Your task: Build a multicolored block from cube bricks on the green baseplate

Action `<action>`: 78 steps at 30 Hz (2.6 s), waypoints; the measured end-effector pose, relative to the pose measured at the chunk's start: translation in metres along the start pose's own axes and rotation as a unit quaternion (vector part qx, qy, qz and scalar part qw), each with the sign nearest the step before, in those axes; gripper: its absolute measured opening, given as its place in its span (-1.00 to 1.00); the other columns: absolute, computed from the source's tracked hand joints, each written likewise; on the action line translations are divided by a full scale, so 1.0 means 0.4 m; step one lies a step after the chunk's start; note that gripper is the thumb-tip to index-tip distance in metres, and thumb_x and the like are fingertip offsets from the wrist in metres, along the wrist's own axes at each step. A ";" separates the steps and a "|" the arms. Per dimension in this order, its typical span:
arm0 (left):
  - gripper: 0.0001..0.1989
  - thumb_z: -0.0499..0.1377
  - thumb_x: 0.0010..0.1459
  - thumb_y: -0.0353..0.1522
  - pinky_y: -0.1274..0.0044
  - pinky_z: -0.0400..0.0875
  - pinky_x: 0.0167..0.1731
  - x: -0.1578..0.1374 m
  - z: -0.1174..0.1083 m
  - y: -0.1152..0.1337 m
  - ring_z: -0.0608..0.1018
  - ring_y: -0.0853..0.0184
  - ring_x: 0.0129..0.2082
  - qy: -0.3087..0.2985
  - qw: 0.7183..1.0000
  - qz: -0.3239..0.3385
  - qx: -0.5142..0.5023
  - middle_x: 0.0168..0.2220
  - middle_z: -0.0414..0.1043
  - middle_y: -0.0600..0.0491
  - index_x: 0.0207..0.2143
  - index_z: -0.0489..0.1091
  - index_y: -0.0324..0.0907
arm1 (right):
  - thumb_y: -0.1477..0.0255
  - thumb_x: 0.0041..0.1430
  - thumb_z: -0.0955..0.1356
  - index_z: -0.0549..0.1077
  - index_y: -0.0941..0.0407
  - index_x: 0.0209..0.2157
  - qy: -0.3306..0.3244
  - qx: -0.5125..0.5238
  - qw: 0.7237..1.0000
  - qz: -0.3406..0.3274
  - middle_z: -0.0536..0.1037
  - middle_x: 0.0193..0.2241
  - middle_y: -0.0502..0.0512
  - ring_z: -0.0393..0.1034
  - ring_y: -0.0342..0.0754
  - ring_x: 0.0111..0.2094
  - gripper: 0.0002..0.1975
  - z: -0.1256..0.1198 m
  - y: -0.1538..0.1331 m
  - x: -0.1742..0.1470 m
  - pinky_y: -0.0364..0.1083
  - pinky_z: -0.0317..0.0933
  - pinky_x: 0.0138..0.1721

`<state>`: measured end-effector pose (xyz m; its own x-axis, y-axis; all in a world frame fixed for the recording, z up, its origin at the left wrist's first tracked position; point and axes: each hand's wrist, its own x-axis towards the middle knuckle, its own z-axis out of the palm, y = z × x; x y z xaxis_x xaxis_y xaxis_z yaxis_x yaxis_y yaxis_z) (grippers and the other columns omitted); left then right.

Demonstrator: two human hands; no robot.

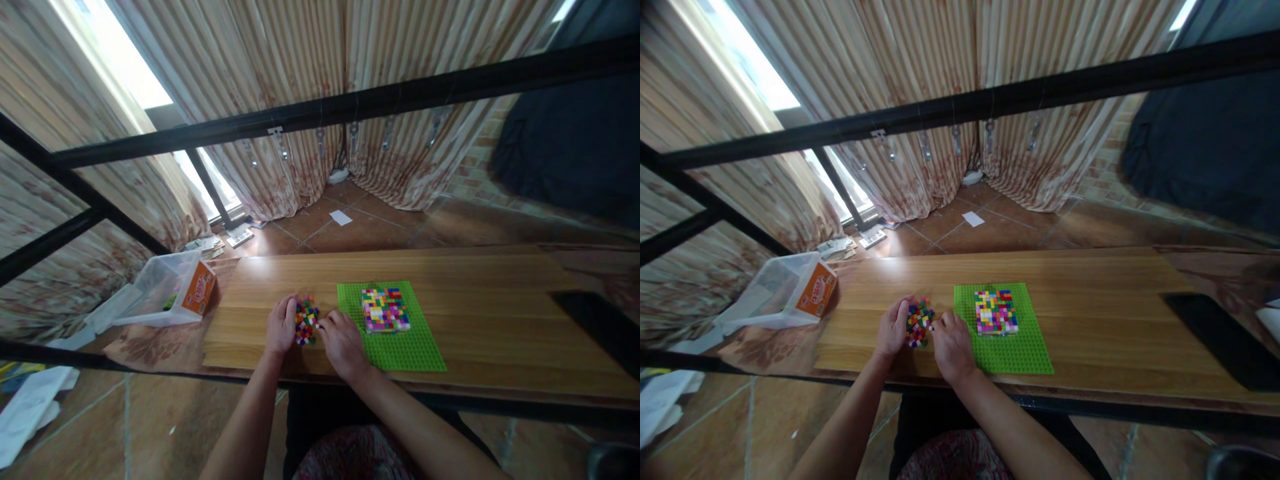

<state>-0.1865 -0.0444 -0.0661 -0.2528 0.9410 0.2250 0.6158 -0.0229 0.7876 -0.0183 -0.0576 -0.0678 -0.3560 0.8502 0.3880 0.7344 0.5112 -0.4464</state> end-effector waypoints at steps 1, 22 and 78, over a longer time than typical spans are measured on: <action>-0.58 -0.10 0.31 -0.17 0.35 0.39 0.03 0.000 0.000 0.000 0.53 0.24 -0.05 0.000 1.000 0.002 0.000 -0.13 0.55 -0.04 -0.11 0.46 -0.16 | 0.50 0.26 0.27 0.43 0.06 -0.39 -0.002 0.000 1.000 0.000 0.40 -0.40 0.09 0.28 0.01 -0.29 -0.84 -0.001 0.000 -0.002 -0.03 0.16 -0.24; -0.58 -0.08 0.29 -0.14 0.35 0.38 0.03 -0.002 -0.003 0.011 0.54 0.22 -0.06 -0.003 1.000 -0.006 -0.001 -0.16 0.56 -0.05 -0.10 0.46 -0.16 | 0.41 0.25 0.29 0.54 0.04 -0.31 0.094 0.077 0.993 -0.002 0.55 -0.29 0.06 0.39 -0.02 -0.22 -0.83 -0.212 0.146 -0.028 0.01 0.28 -0.12; -0.60 -0.05 0.27 -0.14 0.36 0.40 -0.01 0.001 0.002 -0.005 0.54 0.22 -0.08 0.003 1.000 -0.012 0.005 -0.15 0.56 -0.04 -0.09 0.47 -0.14 | 0.23 0.20 0.30 0.52 0.05 -0.35 0.198 0.116 0.964 0.134 0.53 -0.20 0.13 0.39 0.03 -0.12 -0.77 -0.279 0.206 -0.043 0.08 0.23 -0.02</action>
<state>-0.1872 -0.0438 -0.0680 -0.2721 0.9392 0.2094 0.6166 0.0031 0.7872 0.1128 -0.0442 -0.0216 0.1101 0.8644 0.4906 0.6036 0.3340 -0.7239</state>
